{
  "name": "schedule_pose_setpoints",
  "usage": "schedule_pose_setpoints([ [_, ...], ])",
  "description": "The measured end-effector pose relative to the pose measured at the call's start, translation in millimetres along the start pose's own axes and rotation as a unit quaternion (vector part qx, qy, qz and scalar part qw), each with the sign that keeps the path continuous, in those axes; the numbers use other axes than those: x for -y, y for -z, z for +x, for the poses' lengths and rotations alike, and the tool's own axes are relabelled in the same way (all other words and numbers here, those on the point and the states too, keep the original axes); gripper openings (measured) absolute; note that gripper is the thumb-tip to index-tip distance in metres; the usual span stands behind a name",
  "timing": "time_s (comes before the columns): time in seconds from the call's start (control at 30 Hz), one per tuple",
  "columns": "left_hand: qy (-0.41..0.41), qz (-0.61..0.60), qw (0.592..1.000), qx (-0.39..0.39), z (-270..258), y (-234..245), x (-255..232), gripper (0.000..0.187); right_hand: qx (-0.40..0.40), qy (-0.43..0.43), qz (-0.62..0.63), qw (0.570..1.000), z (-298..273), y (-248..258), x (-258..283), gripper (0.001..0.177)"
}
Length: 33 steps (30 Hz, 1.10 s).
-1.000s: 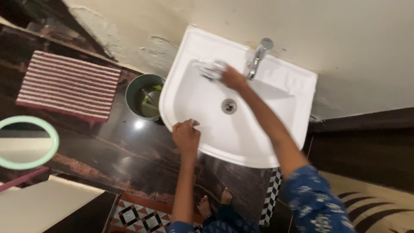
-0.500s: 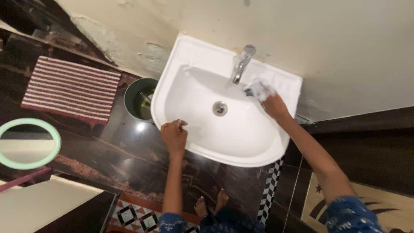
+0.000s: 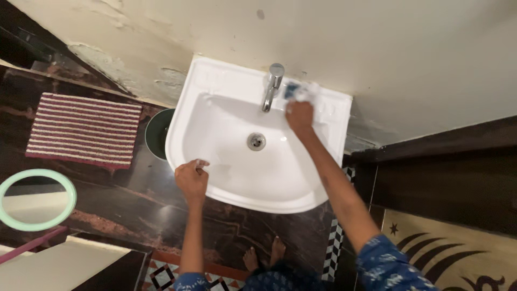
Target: The person cleans a sink and faucet using a cloth and soapy water, wiping the basin, the rim, and the metal fixtures, before rinsing the sink and washing their hands.
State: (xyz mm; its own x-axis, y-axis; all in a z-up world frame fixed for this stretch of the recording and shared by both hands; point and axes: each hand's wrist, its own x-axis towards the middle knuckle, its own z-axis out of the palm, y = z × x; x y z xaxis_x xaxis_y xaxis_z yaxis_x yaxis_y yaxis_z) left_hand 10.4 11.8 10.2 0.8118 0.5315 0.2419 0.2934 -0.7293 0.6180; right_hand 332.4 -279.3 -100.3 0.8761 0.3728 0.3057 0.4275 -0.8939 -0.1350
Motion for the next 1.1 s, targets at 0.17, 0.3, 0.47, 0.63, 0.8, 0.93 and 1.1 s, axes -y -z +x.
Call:
schedule_pose_setpoints([
  [0.17,-0.022,-0.005,1.000,0.010,11.3,6.8,3.7,0.028,0.020,-0.015,-0.011,1.000,3.8,13.2,49.6,0.039],
  [0.3,-0.051,-0.041,0.997,0.040,21.7,13.3,14.7,0.029,0.081,0.095,-0.039,0.991,-34.1,22.2,7.6,0.023],
  [0.47,-0.119,-0.044,0.988,0.086,61.1,22.8,29.9,0.030,0.093,-0.016,-0.057,0.994,-86.8,73.4,-55.9,0.033],
  [0.63,-0.146,-0.062,0.971,0.180,90.3,28.5,46.8,0.032,0.165,-0.242,-0.167,0.941,-60.0,90.8,-69.2,0.057],
  [0.8,-0.184,-0.146,0.954,0.186,126.5,18.7,65.5,0.027,0.044,-0.396,-0.089,0.913,12.6,35.7,-25.5,0.060],
  [0.93,-0.197,-0.148,0.951,0.186,126.7,22.6,70.6,0.023,-0.053,-0.262,-0.047,0.962,18.9,2.8,29.6,0.040],
  [1.1,-0.199,-0.117,0.956,0.182,125.0,17.8,73.8,0.025,0.015,-0.212,0.005,0.977,-6.7,1.9,95.9,0.023],
])
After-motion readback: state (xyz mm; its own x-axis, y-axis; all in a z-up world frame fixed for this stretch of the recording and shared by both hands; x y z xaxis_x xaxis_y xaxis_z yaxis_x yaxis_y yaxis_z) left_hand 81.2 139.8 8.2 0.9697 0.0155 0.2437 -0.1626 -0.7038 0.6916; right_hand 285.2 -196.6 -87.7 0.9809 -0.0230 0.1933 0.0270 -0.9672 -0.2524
